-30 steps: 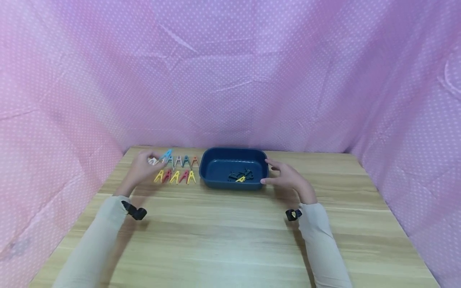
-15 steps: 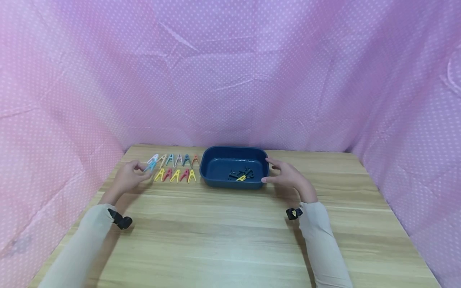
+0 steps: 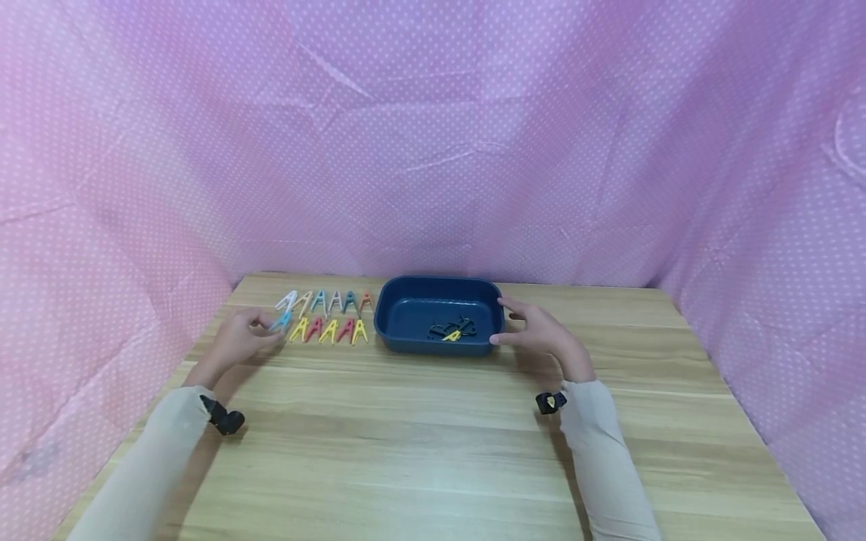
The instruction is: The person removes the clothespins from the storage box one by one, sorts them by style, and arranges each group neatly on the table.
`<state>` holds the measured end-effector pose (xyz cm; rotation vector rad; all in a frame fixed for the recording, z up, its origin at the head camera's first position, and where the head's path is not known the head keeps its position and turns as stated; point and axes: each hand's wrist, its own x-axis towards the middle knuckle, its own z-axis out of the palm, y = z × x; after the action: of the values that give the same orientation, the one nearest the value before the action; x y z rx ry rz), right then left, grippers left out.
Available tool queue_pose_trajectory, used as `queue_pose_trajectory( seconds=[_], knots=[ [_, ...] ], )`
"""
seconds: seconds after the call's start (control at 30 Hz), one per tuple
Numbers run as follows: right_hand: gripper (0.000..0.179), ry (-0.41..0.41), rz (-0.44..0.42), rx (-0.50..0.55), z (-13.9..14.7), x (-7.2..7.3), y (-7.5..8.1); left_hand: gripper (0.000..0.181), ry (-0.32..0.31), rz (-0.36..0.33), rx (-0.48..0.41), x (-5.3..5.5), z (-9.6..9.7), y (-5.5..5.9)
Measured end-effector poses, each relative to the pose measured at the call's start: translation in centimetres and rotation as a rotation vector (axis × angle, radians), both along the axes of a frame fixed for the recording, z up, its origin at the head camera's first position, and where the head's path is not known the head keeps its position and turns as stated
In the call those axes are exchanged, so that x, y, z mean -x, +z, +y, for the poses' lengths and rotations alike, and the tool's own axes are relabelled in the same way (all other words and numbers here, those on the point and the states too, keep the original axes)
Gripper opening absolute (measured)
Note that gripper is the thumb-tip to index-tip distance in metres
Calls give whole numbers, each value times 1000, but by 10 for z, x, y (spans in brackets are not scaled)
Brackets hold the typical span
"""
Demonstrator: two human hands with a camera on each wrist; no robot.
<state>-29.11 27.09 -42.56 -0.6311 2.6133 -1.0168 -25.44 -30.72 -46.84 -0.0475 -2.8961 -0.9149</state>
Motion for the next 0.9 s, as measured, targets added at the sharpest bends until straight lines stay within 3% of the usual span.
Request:
queue_pose_trajectory(
  seconds=[0.5,0.9],
  knots=[
    [89,-5,-5,1,1,2,1,30,-12,7,21,1,-2,-9],
    [90,-9,-25,8,1,1,0,33,-8,-27,47,-1,-2,-11]
  ],
)
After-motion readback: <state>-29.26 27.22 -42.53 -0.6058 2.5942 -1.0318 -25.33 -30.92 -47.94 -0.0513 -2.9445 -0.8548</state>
